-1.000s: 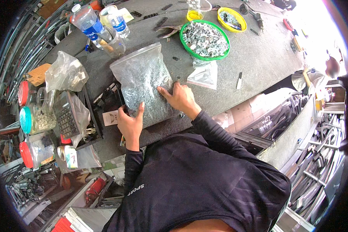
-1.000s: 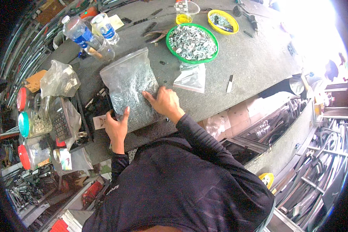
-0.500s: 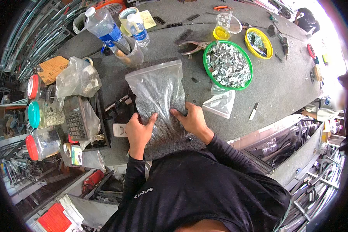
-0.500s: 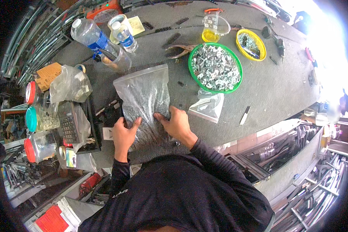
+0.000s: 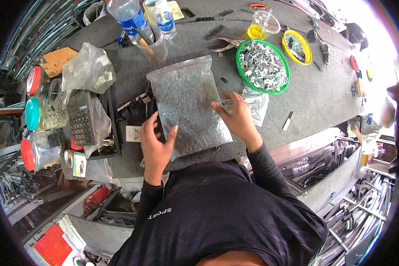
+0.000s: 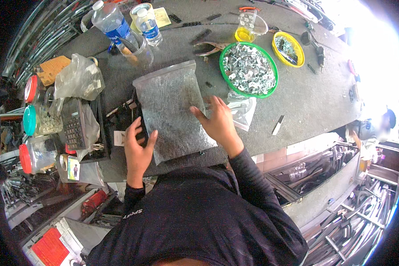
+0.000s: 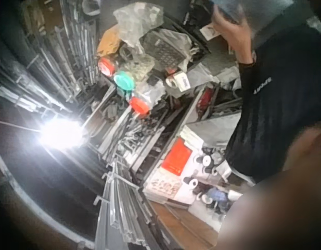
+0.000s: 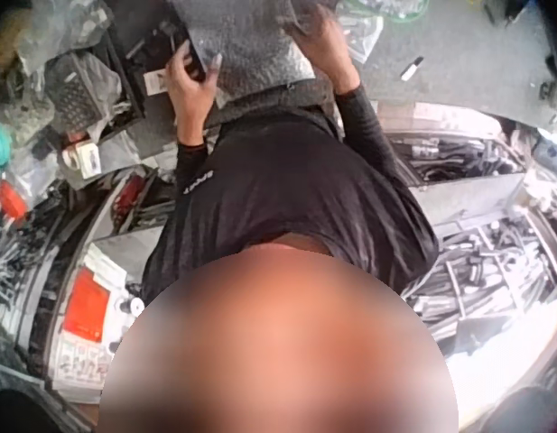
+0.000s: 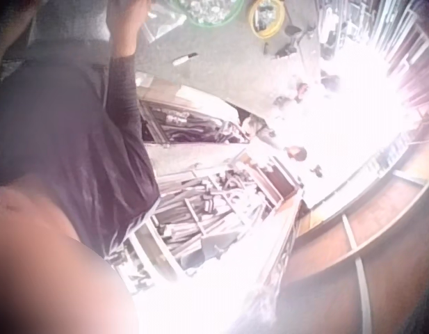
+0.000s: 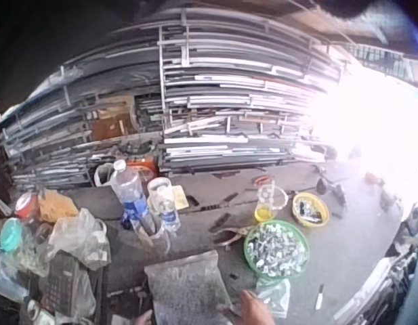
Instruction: The person sits at a cluttered workbench and transfers small light-blue beads from a large plastic bag into a smaller zip-top bag. They open and close the bags, pour the beads, and seal the smaller bag before placing it on the table.
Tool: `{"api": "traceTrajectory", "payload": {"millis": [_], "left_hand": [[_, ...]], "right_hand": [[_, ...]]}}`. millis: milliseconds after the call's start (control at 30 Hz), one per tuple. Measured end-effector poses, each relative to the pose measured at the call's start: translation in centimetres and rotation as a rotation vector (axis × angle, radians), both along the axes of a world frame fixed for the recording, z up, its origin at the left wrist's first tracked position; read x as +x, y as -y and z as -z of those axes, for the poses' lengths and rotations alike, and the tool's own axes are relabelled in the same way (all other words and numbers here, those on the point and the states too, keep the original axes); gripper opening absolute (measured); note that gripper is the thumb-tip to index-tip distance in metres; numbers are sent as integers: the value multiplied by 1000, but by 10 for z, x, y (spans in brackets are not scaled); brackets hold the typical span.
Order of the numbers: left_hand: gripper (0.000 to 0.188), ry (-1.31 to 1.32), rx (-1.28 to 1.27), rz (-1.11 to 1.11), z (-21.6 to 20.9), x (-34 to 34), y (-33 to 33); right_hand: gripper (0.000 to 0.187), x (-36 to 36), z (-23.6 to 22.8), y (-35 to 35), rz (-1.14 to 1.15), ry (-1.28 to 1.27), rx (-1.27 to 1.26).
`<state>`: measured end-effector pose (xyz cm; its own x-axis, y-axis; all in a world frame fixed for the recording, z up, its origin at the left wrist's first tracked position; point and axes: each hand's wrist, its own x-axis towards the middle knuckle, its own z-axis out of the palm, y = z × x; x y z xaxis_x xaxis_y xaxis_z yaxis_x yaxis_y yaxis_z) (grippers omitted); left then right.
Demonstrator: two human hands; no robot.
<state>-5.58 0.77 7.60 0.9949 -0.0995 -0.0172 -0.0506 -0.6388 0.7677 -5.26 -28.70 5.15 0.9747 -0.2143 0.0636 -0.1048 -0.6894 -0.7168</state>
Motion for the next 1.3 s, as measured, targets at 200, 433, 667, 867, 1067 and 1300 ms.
{"api": "traceTrajectory", "payload": {"millis": [200,433,667,867,1067,1300], "left_hand": [[73,415,206,264,18,13,44],[111,304,591,181,60,45,84],[106,415,383,138,77,34,61],[97,434,394,77,79,38,62],[95,420,403,146,74,7,60],[93,411,408,127,70,7,64]], "right_hand": [[49,48,-1,-36,41,48,-191],[33,93,-63,-52,-312,603,81],[46,173,45,-57,-403,267,-397],[50,238,66,-51,-547,5,-330],[24,148,22,-62,-540,422,-169],[13,172,27,-63,-498,367,-309]]}}
